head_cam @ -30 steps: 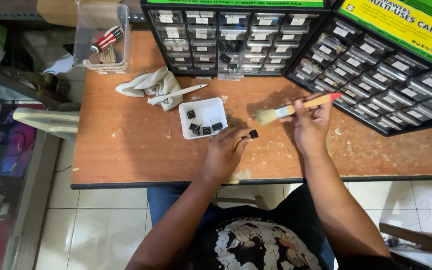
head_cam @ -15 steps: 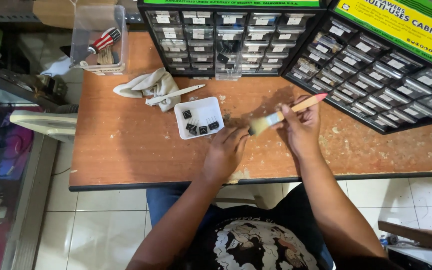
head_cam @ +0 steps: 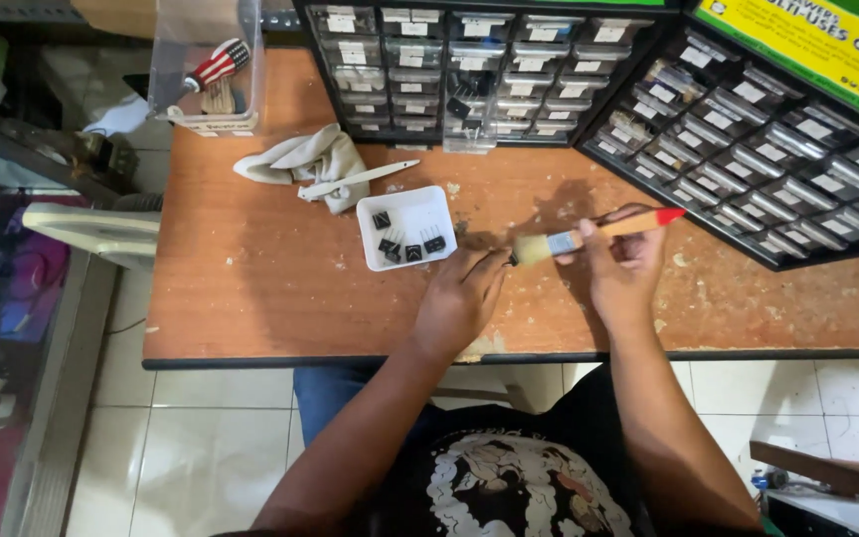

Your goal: Cleaning individual electronic components by brushing them with a small paintbrush at a repair bench.

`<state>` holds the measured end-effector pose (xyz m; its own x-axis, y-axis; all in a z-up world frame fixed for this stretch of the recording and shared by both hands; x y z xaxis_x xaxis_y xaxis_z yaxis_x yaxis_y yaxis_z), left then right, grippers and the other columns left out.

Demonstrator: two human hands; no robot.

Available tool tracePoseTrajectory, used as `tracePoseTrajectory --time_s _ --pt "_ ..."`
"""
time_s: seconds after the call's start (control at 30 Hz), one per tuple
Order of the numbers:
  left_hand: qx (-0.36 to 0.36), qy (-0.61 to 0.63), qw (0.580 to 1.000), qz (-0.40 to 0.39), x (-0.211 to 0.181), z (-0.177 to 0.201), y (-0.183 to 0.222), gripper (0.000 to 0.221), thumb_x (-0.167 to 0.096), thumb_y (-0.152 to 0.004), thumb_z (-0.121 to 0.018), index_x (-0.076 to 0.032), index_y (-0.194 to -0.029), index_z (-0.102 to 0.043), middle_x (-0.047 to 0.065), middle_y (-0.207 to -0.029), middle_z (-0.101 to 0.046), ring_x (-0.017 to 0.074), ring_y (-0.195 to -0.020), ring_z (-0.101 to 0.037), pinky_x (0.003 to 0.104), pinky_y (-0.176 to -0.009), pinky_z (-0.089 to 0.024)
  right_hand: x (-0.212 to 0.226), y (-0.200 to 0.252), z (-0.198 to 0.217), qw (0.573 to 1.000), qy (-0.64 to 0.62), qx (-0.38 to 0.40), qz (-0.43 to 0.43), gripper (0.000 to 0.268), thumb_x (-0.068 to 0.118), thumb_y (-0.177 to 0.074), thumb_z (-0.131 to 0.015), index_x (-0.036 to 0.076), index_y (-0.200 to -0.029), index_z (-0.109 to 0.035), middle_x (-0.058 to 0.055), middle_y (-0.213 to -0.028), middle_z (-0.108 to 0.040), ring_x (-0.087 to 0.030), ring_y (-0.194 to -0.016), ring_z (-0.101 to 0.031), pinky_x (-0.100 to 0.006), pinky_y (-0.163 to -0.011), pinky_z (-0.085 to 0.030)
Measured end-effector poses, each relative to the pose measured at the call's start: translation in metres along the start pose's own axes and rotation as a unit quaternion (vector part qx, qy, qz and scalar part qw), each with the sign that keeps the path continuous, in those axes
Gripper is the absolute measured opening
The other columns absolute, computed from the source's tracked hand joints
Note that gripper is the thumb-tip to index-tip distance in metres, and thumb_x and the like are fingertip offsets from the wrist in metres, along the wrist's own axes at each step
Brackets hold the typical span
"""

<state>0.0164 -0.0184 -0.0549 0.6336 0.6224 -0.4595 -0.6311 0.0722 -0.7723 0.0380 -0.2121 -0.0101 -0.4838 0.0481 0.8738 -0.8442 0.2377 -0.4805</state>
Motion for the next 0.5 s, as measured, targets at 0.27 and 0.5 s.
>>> tracePoseTrajectory --time_s 0.27,0.5 --pt "-0.001 0.011 1.000 0.013 0.002 -0.001 0.002 0.023 -0.009 -0.089 -0.080 -0.009 -0.111 -0.076 0.008 -0.100 -0.070 0.0265 -0.093 -0.073 0.035 -0.079 -0.064 -0.002 -0.002 0.006 0.994 -0.092 0.011 -0.063 0.031 -0.002 -0.099 -0.071 -0.001 -0.115 -0.044 -0.021 -0.093 -0.063 -0.032 -0.080 -0.074 -0.041 -0.051 -0.066" --pt "0.008 0.002 1.000 0.019 -0.003 0.006 -0.004 0.022 -0.012 -0.090 -0.081 -0.011 -0.111 -0.075 0.004 -0.101 -0.068 0.0222 -0.090 -0.072 0.032 -0.077 -0.064 -0.002 -0.006 0.012 0.976 -0.178 -0.018 -0.126 0.028 0.000 -0.099 -0.070 0.000 -0.114 -0.047 -0.021 -0.092 -0.068 -0.032 -0.072 -0.076 -0.042 -0.051 -0.068"
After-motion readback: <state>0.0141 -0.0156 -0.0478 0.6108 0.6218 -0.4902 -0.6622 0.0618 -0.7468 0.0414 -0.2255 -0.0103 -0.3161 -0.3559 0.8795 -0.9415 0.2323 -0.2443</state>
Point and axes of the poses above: each hand's wrist, its own y-axis away from the middle knuckle, its own z-axis out of the back of the hand, x = y × z, the point moved 2 cm from there along -y, towards the middle knuckle
